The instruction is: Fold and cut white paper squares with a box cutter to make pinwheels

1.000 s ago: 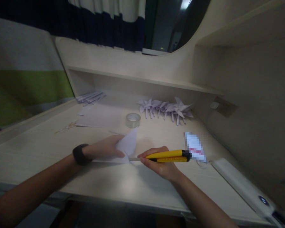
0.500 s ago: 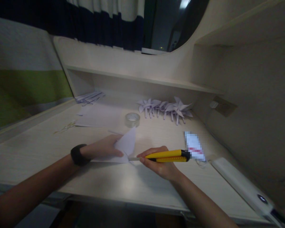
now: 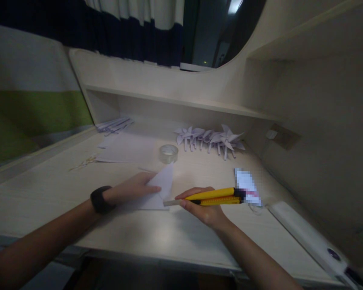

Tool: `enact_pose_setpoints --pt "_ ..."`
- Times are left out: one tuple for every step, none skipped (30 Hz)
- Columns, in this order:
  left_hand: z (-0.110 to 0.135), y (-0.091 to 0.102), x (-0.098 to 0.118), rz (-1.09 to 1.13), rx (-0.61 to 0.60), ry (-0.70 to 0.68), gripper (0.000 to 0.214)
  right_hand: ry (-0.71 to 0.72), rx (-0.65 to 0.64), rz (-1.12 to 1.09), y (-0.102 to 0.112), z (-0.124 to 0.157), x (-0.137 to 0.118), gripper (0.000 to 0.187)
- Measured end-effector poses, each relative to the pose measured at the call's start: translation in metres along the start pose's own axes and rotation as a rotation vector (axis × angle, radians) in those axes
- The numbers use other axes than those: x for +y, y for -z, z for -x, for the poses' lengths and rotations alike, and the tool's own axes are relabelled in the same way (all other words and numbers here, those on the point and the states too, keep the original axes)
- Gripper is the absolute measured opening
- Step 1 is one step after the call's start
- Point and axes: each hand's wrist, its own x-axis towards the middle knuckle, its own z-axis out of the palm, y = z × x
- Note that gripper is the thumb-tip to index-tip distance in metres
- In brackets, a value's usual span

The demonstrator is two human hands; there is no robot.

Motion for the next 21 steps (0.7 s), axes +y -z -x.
enact_pose_setpoints --pt "0.0 -0.001 0.0 -0.01 0.025 0.014 0.032 0.001 0.046 -0.003 0.0 0.0 -0.001 0.016" --pt "0.001 -0.002 -0.001 -0.022 0.048 0.024 0.031 -0.004 0.098 -0.008 0.0 0.0 -0.002 0.016" --pt "0.001 -0.002 -0.001 -0.034 0.068 0.026 0.029 -0.014 0.145 -0.014 0.0 0.0 -0.002 0.016" --pt "0.001 -0.003 -0.001 -0.044 0.08 0.022 0.028 -0.027 0.182 -0.017 -0.001 0.001 -0.002 0.016" --pt "0.001 -0.003 -0.002 -0.054 0.086 0.01 0.027 -0.038 0.212 -0.02 -0.002 0.001 -0.002 0.015" --pt "0.001 -0.003 -0.002 -0.066 0.09 -0.003 0.026 -0.043 0.236 -0.028 -0.003 0.002 -0.001 0.015" --pt "0.0 -0.004 -0.003 -0.08 0.099 -0.014 0.025 -0.044 0.261 -0.045 -0.004 0.002 0.0 0.014" --pt "0.0 -0.004 -0.005 -0.094 0.113 -0.022 0.025 -0.042 0.288 -0.072 -0.005 0.003 0.002 0.014" --pt "0.0 -0.004 -0.006 -0.109 0.13 -0.027 0.026 -0.035 0.316 -0.109 -0.006 0.003 0.004 0.013" --pt "-0.001 -0.004 -0.008 -0.122 0.148 -0.029 0.028 -0.024 0.34 -0.153 -0.006 0.003 0.006 0.013" --pt "-0.001 -0.005 -0.009 -0.132 0.162 -0.029 0.029 -0.014 0.356 -0.191 -0.006 0.003 0.008 0.013" --pt "-0.001 -0.006 -0.011 -0.139 0.169 -0.026 0.03 -0.012 0.366 -0.207 -0.006 0.003 0.01 0.012" --pt "-0.001 -0.006 -0.012 -0.142 0.169 -0.019 0.031 -0.019 0.37 -0.191 -0.006 0.003 0.011 0.012" --pt "-0.001 -0.007 -0.012 -0.141 0.165 -0.011 0.031 -0.035 0.37 -0.146 -0.006 0.003 0.011 0.013" --pt "-0.001 -0.007 -0.012 -0.136 0.16 -0.003 0.032 -0.054 0.362 -0.08 -0.006 0.003 0.011 0.013" --pt "-0.001 -0.007 -0.012 -0.127 0.155 0.001 0.034 -0.07 0.345 -0.009 -0.006 0.003 0.01 0.014" --pt "-0.001 -0.008 -0.012 -0.115 0.151 0.003 0.035 -0.078 0.32 0.051 -0.006 0.003 0.009 0.014" --pt "-0.002 -0.008 -0.011 -0.104 0.152 0.005 0.036 -0.078 0.29 0.09 -0.007 0.003 0.008 0.014" --pt "-0.002 -0.008 -0.01 -0.094 0.154 0.012 0.038 -0.071 0.262 0.108 -0.007 0.002 0.008 0.014" --pt "-0.002 -0.009 -0.009 -0.086 0.157 0.024 0.039 -0.064 0.238 0.113 -0.008 0.002 0.007 0.014" --pt "-0.003 -0.009 -0.008 -0.081 0.158 0.039 0.039 -0.058 0.224 0.114 -0.008 0.002 0.006 0.014"
